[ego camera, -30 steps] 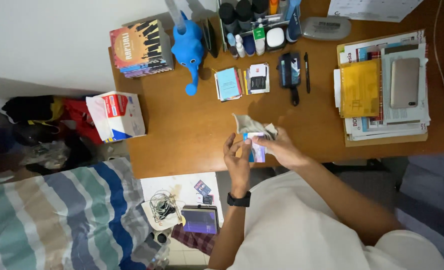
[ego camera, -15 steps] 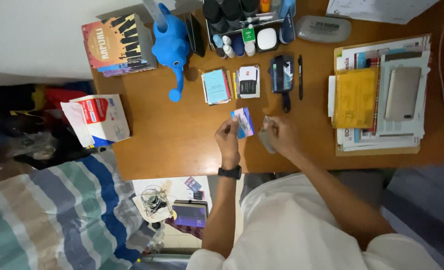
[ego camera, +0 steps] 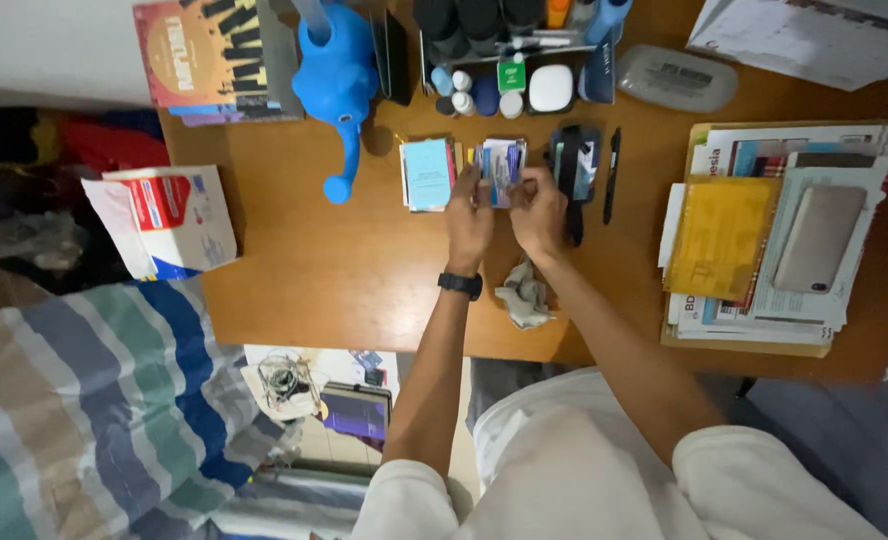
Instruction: Peeling small adhesive stickers from cards and applying them to objects on a desk
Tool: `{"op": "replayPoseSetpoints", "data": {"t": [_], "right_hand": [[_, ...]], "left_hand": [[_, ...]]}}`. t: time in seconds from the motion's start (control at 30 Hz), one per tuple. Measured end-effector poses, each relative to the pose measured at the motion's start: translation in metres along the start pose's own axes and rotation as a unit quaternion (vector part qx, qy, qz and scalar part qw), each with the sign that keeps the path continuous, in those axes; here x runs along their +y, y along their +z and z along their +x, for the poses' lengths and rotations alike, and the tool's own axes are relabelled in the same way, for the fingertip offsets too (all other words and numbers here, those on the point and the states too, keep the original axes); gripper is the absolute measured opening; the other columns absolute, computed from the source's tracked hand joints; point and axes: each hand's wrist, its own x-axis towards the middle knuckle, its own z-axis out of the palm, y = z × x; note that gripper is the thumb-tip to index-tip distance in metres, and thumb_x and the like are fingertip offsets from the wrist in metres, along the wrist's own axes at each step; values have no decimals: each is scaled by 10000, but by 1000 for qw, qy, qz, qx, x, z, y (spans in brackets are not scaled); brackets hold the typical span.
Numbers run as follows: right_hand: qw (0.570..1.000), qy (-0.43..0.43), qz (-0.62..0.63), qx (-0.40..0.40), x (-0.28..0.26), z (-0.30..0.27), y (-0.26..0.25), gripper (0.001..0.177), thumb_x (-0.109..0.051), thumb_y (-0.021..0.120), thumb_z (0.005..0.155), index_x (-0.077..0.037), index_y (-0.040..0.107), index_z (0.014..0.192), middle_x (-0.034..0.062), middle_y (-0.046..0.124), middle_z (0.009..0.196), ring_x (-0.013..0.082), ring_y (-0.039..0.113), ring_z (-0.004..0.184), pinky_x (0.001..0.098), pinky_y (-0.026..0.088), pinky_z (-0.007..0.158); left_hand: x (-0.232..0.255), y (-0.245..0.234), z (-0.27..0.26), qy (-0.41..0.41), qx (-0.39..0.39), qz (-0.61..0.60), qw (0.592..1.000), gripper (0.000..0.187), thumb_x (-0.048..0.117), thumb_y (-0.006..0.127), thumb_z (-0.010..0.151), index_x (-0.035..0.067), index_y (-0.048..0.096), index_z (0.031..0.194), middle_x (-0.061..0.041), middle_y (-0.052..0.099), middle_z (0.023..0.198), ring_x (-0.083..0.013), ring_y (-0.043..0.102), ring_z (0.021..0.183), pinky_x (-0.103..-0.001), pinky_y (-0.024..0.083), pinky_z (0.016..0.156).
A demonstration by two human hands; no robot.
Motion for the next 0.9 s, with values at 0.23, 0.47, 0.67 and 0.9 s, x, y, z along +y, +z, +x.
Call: {"op": "replayPoseSetpoints", "data": {"t": [0.23, 0.47, 0.67, 0.9], "right_hand": [[995, -40, -86, 39, 2, -4, 6, 215, -128, 769, 883, -80, 624, 1034, 145, 706, 800, 421, 703, 835, 521, 552, 692], [985, -138, -100, 15, -30, -25, -14, 221, -56, 736, 900, -65, 633, 1095, 153, 638, 916, 439, 661, 909, 493, 537, 781], [953, -229, -136, -147, -70, -114, -20, 165, -82, 727, 942, -131, 693, 1096, 87, 698, 928, 317, 690, 856, 406, 550, 760], [859, -250, -136, -425, -33, -271, 47, 230, -150, 752, 839, -203, 720, 1061, 19, 738, 840, 255, 731, 776, 367, 574, 652]], "left_hand": [[-22, 11, -3, 60, -58, 76, 994, 441, 226, 527, 1018, -22, 606, 1374, -349, 510, 1449, -524, 505, 1329, -572, 439, 1103], [0, -17, -32, 42, -21, -2, 999, 399, 178, 537, 1021, 17, 619, 1377, -306, 543, 1434, -532, 520, 1312, -587, 445, 1095], [-10, -96, -135, 6, 175, -118, 977, 313, 112, 568, 1028, 69, 676, 1319, -214, 692, 1227, -430, 646, 1193, -485, 511, 1040], [-193, -161, -292, -224, 328, -142, 907, 248, 53, 605, 973, 53, 737, 1183, -207, 737, 1067, -397, 724, 990, -451, 586, 847]]}}
